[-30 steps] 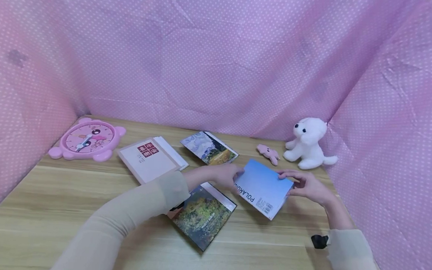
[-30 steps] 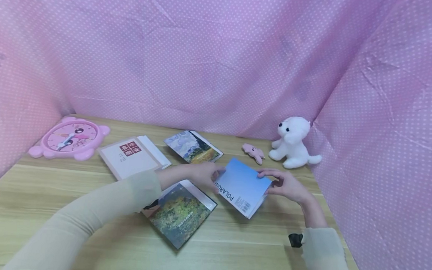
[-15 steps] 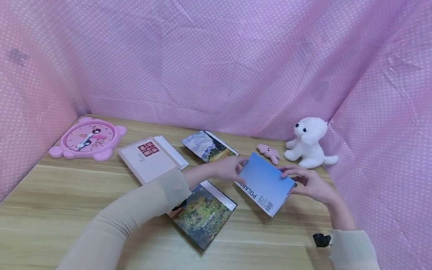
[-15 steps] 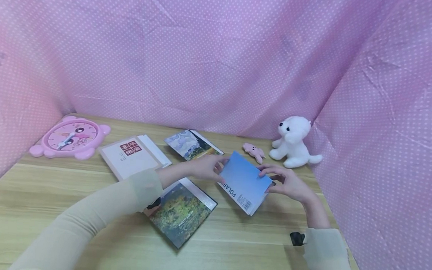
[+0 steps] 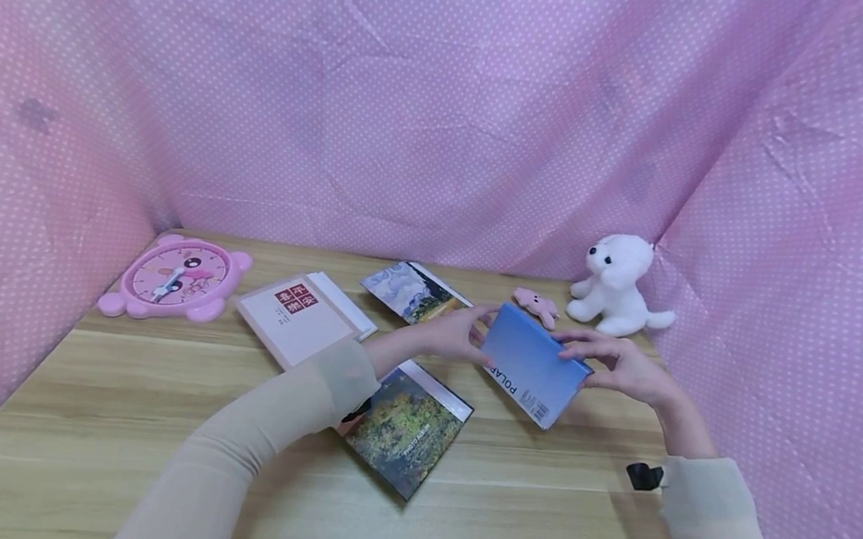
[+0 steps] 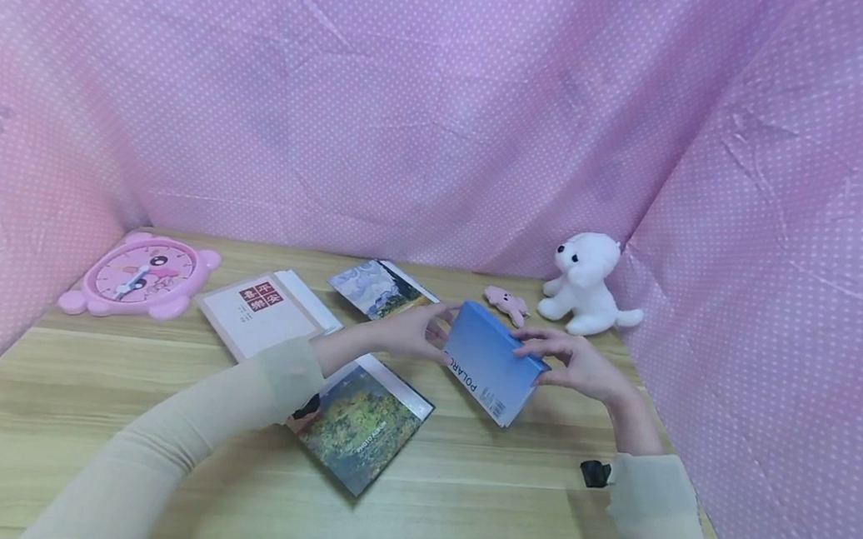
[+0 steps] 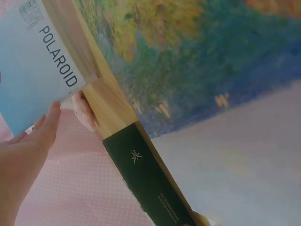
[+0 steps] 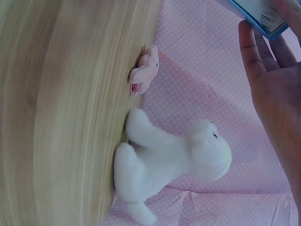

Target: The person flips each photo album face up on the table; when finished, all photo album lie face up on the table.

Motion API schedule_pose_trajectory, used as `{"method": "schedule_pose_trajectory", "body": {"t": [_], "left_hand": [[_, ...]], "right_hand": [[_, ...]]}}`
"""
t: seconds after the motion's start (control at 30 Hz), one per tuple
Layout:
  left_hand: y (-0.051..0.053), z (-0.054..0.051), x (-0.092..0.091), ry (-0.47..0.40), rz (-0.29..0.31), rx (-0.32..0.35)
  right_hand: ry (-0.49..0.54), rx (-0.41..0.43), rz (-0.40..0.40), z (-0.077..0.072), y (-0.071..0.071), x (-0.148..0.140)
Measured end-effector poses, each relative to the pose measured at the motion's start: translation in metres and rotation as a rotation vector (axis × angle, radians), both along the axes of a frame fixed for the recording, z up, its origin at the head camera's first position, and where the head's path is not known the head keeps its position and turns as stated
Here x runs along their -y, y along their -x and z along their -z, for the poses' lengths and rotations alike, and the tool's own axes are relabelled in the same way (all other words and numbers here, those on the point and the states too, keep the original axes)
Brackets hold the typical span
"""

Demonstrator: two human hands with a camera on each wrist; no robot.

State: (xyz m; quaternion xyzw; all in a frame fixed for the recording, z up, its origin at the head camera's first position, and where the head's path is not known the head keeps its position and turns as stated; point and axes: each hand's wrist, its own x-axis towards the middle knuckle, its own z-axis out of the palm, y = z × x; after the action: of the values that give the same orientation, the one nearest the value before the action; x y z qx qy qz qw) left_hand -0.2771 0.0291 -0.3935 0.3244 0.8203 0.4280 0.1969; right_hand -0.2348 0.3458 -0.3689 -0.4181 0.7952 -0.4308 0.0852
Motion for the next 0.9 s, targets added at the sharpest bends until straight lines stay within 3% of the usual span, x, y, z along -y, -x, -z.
{"method": "schedule_pose_trajectory", "body": {"t": [0.23, 0.6, 0.9], "left_hand": [[0.001, 0.004, 0.002, -0.012, 0.036, 0.01], [0.002, 0.011, 0.009, -0.097, 0.024, 0.065], [-0.001, 0.008, 0.018, -0.131, 0.026, 0.074]], "right_hand": [[-0.066, 0.004, 0.028, 0.0, -0.002, -0.001], [-0.074, 0.022, 0.029, 0.008, 0.001, 0.004], [-0.103, 0.059, 0.048, 0.011, -0.004, 0.011]]}}
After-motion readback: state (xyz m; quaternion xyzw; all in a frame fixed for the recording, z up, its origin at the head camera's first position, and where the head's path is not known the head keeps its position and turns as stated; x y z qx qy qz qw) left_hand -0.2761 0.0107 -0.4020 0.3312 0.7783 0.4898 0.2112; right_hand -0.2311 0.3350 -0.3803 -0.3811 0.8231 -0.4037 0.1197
